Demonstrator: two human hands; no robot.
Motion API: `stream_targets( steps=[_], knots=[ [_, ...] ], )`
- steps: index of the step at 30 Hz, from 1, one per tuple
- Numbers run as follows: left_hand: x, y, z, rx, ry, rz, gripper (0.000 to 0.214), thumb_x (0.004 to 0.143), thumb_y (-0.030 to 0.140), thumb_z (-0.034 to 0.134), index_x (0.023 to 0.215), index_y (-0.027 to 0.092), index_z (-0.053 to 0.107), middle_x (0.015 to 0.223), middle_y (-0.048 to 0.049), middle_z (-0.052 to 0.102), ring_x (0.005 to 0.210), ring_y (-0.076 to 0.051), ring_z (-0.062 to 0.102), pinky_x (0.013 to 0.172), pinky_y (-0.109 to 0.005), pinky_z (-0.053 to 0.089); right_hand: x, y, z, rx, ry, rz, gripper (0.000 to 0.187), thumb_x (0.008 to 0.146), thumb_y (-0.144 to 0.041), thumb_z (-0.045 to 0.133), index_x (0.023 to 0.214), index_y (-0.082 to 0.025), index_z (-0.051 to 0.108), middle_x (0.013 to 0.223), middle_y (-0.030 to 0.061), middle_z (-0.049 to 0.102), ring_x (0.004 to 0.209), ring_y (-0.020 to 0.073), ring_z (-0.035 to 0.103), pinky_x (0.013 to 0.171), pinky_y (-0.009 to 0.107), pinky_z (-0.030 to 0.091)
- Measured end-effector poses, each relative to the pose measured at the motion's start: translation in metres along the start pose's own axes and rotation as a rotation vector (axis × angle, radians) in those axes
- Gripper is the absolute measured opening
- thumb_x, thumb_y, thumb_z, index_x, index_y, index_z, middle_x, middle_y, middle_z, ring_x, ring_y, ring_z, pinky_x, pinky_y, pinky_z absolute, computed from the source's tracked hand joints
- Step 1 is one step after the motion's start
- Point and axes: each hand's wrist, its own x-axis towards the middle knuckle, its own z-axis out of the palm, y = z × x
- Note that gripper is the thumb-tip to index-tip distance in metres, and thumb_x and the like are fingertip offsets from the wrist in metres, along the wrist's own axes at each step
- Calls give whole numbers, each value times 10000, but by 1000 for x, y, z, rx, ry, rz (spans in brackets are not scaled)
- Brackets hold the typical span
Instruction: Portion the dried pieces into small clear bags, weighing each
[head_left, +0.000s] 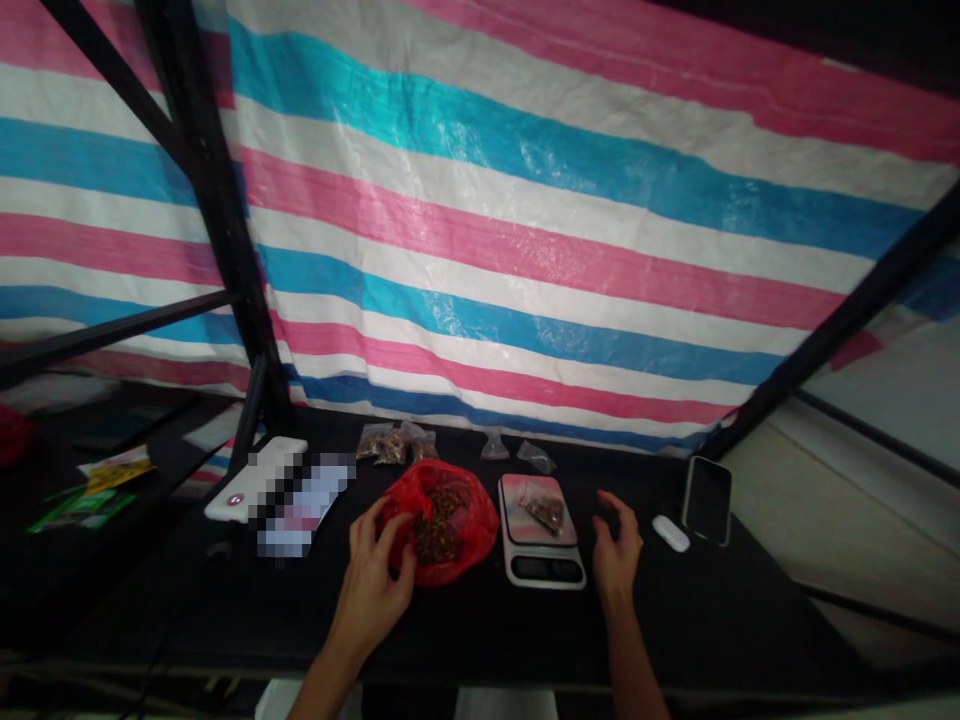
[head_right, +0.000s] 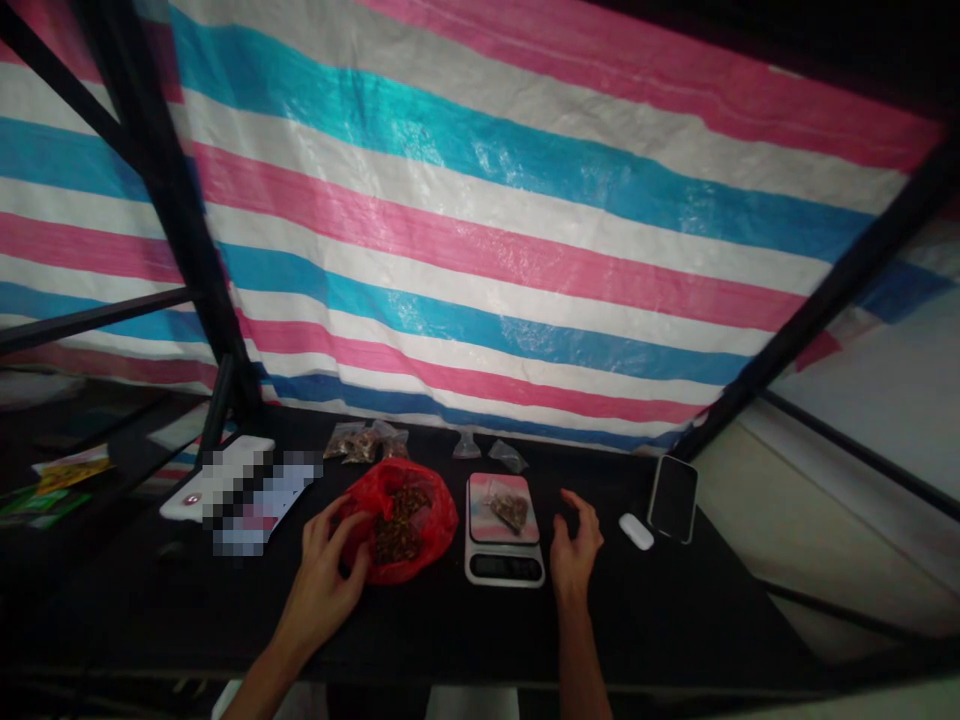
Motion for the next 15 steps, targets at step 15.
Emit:
stream_targets(
  steps=[15],
  knots=[
    [1,1,0,20,7,11,282,897,223,541,1157,235,646,1365,-120,482,1281,-333,463,1041,-561,493,-4,-12,5,-94,-23,-64,366,851,-373,483,1099,-211,698,1106,116,737,1058,304,645,989,491,410]
  ],
)
